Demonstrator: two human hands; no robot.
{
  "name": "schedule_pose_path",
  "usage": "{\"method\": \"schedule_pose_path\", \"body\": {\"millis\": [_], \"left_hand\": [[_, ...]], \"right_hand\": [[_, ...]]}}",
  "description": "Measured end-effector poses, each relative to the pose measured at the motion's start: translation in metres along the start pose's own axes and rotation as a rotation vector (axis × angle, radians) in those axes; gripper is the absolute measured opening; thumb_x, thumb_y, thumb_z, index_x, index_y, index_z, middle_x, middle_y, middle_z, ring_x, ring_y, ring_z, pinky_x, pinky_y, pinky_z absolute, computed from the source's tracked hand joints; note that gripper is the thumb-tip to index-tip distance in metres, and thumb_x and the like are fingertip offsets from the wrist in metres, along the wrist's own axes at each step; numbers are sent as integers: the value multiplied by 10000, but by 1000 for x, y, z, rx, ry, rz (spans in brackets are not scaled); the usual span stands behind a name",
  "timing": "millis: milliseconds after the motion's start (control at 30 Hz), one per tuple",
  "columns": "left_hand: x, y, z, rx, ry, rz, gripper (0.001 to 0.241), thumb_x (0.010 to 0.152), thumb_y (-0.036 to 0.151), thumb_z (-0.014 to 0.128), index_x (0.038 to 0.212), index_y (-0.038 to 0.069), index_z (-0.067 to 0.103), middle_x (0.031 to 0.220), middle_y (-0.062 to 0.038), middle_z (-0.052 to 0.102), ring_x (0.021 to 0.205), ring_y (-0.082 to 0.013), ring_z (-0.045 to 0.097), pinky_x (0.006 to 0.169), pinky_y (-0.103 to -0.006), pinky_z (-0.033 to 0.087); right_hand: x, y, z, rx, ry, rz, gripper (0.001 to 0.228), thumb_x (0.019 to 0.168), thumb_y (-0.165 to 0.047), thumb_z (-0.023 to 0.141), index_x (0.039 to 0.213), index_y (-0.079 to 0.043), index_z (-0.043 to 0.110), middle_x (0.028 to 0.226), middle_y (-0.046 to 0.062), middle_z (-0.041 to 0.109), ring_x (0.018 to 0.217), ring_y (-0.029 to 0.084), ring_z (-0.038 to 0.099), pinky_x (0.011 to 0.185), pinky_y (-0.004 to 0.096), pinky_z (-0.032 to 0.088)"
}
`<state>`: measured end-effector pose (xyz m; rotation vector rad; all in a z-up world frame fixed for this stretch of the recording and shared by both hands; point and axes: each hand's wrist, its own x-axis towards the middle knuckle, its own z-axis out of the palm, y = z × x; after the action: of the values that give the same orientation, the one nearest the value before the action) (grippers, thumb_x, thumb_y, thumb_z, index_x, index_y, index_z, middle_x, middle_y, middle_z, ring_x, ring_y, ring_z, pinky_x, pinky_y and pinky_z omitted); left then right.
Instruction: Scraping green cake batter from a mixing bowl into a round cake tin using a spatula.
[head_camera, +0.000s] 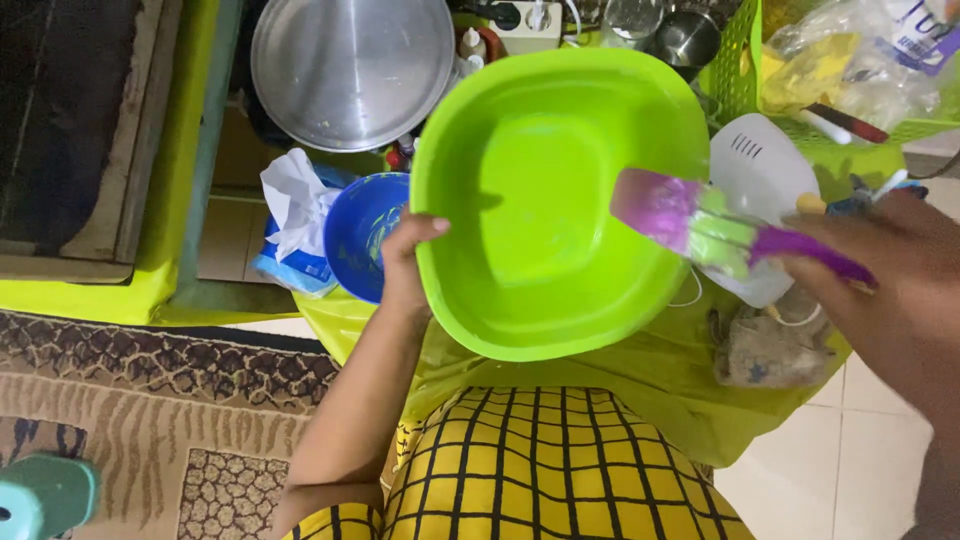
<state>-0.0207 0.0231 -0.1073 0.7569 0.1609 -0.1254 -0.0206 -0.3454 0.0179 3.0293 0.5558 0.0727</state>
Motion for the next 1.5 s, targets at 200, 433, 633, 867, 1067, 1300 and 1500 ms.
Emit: {"method": "schedule_pose_path", "body": {"millis": [200, 433, 633, 867, 1067, 1300, 1500], "left_hand": [[-13, -4, 18, 227, -46, 154, 867, 660, 209, 509, 1498, 26, 384, 1350, -233, 572, 1168, -366, 604, 978, -458, 491], [-10, -11, 5, 389, -21, 185, 869, 664, 234, 515, 1498, 5, 434, 1272, -197, 593, 1038, -283, 527, 902, -373, 410], [-13, 2, 31, 412, -87, 215, 951, 612, 241, 526, 1526, 9, 402, 1422, -188, 539, 1249, -320, 499, 1056, -395, 379], [-7, -6, 24, 418, -108, 202, 925, 643, 249, 499, 1529, 4, 393, 1397, -190, 554, 1202, -316, 524, 1032, -384, 399], [-4, -43, -26, 207, 277, 165, 386, 812, 147, 493, 1153, -17, 569, 1137, -178, 571, 995, -268, 508, 924, -377, 411], [-11, -80, -27, 581, 53, 835, 294, 971, 29, 490, 1257, 32, 560, 1439, -147, 496, 1233, -312, 558, 1095, -446, 495], [2, -61, -50, -34, -6, 638, 451, 724, 147, 572, 1172, 98, 569, 1002, -71, 633, 919, -211, 610, 827, -321, 544]], "right_hand": [[36, -30, -15, -657, 153, -153, 288, 1105, -517, 575, 1306, -364, 713, 972, -129, 670, 548, 38, 593, 541, 169, 457], [49, -17, 16, -570, -86, 14, 409, 1085, -619, 436, 1370, -431, 660, 1024, -157, 720, 638, 74, 725, 542, 221, 561], [48, -14, 25, -446, 119, -86, 334, 1046, -505, 625, 1292, -317, 750, 972, -135, 697, 636, 99, 670, 532, 235, 504], [48, -37, 15, -526, 18, -85, 342, 1092, -540, 502, 1295, -326, 674, 980, -119, 669, 547, 66, 644, 520, 233, 531], [17, -37, 24, -434, 398, -120, 222, 1117, -286, 805, 1320, -200, 830, 829, -66, 619, 528, 40, 423, 474, 186, 312], [-2, -73, 45, 192, 291, 84, 442, 982, -19, 713, 1420, -69, 684, 972, 108, 607, 599, 260, 564, 550, 402, 450], [-20, -48, 33, 39, 59, 77, 453, 917, -317, 752, 1370, -336, 735, 1012, -30, 632, 550, 170, 583, 520, 317, 450]]}}
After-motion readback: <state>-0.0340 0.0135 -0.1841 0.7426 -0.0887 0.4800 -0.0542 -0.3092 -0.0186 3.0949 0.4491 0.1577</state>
